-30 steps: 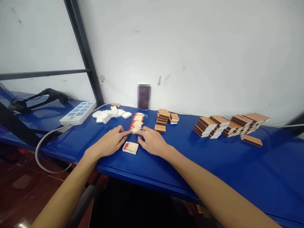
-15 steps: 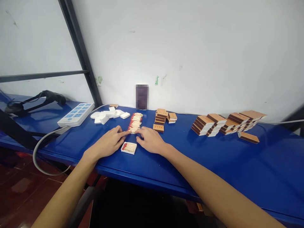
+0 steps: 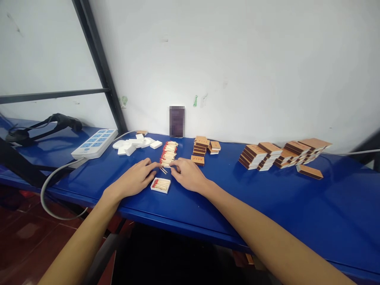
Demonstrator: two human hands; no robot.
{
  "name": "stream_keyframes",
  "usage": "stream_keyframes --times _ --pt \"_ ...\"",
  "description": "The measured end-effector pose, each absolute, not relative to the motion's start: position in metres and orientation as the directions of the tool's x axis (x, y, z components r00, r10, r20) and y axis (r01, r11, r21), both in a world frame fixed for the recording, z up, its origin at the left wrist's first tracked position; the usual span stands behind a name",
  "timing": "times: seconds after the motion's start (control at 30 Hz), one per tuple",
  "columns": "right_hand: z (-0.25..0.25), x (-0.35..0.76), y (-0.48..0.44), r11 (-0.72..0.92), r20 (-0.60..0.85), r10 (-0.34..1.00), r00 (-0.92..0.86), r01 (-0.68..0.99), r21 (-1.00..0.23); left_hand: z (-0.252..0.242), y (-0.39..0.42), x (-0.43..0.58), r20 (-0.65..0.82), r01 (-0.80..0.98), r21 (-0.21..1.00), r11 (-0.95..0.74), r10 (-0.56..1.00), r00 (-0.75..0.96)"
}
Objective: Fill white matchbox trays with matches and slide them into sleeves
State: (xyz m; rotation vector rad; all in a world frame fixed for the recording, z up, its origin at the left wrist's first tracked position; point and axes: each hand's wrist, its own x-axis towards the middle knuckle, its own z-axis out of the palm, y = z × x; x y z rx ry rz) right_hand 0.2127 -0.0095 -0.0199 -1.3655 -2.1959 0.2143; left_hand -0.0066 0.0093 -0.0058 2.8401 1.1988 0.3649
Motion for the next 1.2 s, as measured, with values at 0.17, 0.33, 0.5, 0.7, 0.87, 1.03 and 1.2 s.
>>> stream_keyframes --times 0.17,0.33,0.5,0.7,0.87,1.03,1.2 --pt "-0.0204 0.2119 -0.0085 0.473 0.364 0.867 -0.340 0.790 -0.390 -0.0072 0.0102 -0.0068 0.207 0.692 0.137 -0.709 0.704 0.679" --pt "-0.0201 0.2120 -0.0088 0.470 0.344 0.871 -0.352 0.802 -0.369 -0.0080 0.0118 -0.0065 0.232 0.685 0.128 -0.717 0.693 0.682" --pt "-0.0223 0.2119 -0.0099 0.469 0.297 0.873 -0.386 0.831 -0.298 -0.0057 0.0108 -0.0036 0.310 0.691 0.075 -0.719 0.675 0.670" --pt "-0.0240 0.2115 -0.0102 0.443 0.280 0.888 -0.366 0.844 -0.301 -0.0069 0.0115 -0.0037 0.319 0.711 0.064 -0.700 0.689 0.650" --pt "-0.0224 0.2115 -0.0098 0.438 0.270 0.890 -0.367 0.851 -0.290 -0.0069 0.0122 -0.0042 0.297 0.716 0.071 -0.695 0.700 0.650" --pt "-0.0213 0.2110 -0.0104 0.457 0.288 0.880 -0.378 0.838 -0.297 -0.0056 0.0110 -0.0023 0.289 0.731 0.071 -0.679 0.715 0.636" --pt "-0.0183 0.2105 -0.0134 0.480 0.295 0.870 -0.396 0.816 -0.323 -0.0063 0.0102 -0.0016 0.296 0.745 0.086 -0.662 0.731 0.615"
